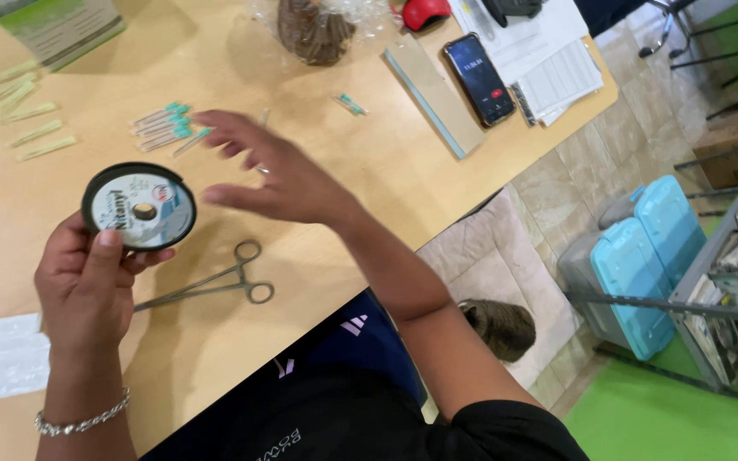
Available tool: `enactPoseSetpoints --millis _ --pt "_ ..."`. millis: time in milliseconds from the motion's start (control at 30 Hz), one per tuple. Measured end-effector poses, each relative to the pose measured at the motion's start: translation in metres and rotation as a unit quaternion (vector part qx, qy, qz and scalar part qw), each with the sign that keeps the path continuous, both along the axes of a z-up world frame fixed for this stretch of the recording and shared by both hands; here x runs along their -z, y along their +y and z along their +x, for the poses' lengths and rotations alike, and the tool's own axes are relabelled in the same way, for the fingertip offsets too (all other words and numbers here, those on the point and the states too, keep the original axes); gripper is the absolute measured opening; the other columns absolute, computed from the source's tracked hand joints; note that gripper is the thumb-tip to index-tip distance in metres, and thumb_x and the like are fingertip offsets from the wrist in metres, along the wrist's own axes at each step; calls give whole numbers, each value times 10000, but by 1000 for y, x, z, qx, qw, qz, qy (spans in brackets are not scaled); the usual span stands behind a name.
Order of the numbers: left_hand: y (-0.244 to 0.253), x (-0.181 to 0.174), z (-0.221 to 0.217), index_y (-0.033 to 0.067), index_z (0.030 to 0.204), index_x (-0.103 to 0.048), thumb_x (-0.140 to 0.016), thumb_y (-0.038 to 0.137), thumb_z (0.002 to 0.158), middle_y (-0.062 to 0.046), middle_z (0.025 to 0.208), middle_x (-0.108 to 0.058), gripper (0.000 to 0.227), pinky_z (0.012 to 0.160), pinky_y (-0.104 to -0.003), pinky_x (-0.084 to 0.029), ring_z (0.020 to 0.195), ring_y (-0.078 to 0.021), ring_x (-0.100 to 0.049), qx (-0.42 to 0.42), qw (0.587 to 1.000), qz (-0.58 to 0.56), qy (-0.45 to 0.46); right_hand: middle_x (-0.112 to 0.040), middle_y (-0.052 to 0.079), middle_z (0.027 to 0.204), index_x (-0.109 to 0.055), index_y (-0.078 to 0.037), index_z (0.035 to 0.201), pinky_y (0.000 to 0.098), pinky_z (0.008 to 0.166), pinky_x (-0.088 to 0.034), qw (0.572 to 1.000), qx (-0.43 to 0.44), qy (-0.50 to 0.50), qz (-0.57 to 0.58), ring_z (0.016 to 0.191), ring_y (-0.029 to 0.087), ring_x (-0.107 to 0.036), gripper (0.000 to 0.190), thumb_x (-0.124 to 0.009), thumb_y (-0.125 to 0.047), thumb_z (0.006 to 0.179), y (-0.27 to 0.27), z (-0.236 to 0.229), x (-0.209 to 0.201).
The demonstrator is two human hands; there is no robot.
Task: The person is assembling medical supplies on a table. They use a pair of scissors to cut a piece of thread from a spool and then insert the thread into a small plastic tube. They also use a pair of forceps to manipulate the thread and tube.
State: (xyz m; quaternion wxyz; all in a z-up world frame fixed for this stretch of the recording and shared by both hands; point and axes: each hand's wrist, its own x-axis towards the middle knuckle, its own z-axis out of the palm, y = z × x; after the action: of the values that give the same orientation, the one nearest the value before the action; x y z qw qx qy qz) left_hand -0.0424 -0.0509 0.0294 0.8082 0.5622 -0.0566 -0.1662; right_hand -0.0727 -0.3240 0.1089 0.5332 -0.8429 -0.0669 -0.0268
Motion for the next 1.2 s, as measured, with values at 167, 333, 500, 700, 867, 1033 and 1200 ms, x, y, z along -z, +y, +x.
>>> enactPoseSetpoints --millis 167,333,500,700,867,1033,1200 --pt "2 -12 1 -47 1392 -522 -572 130 1072 -174 1194 -637 369 683 -335 -636 900 -235 -632 -29 997 45 -63 -618 50 1442 -433 -205 1486 289 1046 -549 994 -104 29 35 1250 156 -664 657 -734 -451 956 52 38 31" --pt "11 -3 8 -63 1345 -575 -760 16 889 -161 1028 -702 499 462 -261 -581 824 -200 -722 -8 997 -4 -82 -608 60 1416 -535 -151 1506 376 1187 -398 950 -100 16 294 1328 170 -567 622 -839 -222 967 49 60 130" --pt "7 -4 5 48 1056 -793 -794 61 898 -100 791 -764 158 386 -164 -425 544 -72 -599 -35 994 78 -67 -703 76 1162 -569 -103 1301 449 950 -629 858 -43 28 511 1083 254 -738 343 -726 -108 997 54 55 121" --pt "23 -19 13 99 1088 -800 -735 138 983 -2 556 -558 130 498 -152 -339 577 -26 -396 -64 993 68 -66 -717 90 1138 -580 -87 1247 446 938 -644 874 -18 35 484 1061 269 -749 280 -707 -105 998 52 57 111" --pt "37 -69 15 93 1050 -812 -767 119 966 29 606 -564 99 596 -156 -333 656 -22 -386 -95 988 108 -52 -738 97 1119 -598 -101 1221 429 924 -657 866 14 11 499 1054 276 -759 258 -712 -128 991 48 57 99" --pt "53 -56 23 163 1030 -828 -803 208 975 19 628 -581 75 592 -175 -357 633 -21 -390 -136 975 172 -38 -749 117 1115 -590 -110 1220 440 913 -677 854 55 -26 517 1031 294 -770 229 -663 -173 1012 17 64 94" --pt "59 -57 24 89 1018 -817 -800 98 1005 17 609 -524 23 732 -192 -437 692 -34 -425 -207 958 164 -115 -749 117 1104 -565 -105 1312 386 870 -679 882 54 -8 468 1019 261 -775 322 -669 -141 1010 1 61 87"
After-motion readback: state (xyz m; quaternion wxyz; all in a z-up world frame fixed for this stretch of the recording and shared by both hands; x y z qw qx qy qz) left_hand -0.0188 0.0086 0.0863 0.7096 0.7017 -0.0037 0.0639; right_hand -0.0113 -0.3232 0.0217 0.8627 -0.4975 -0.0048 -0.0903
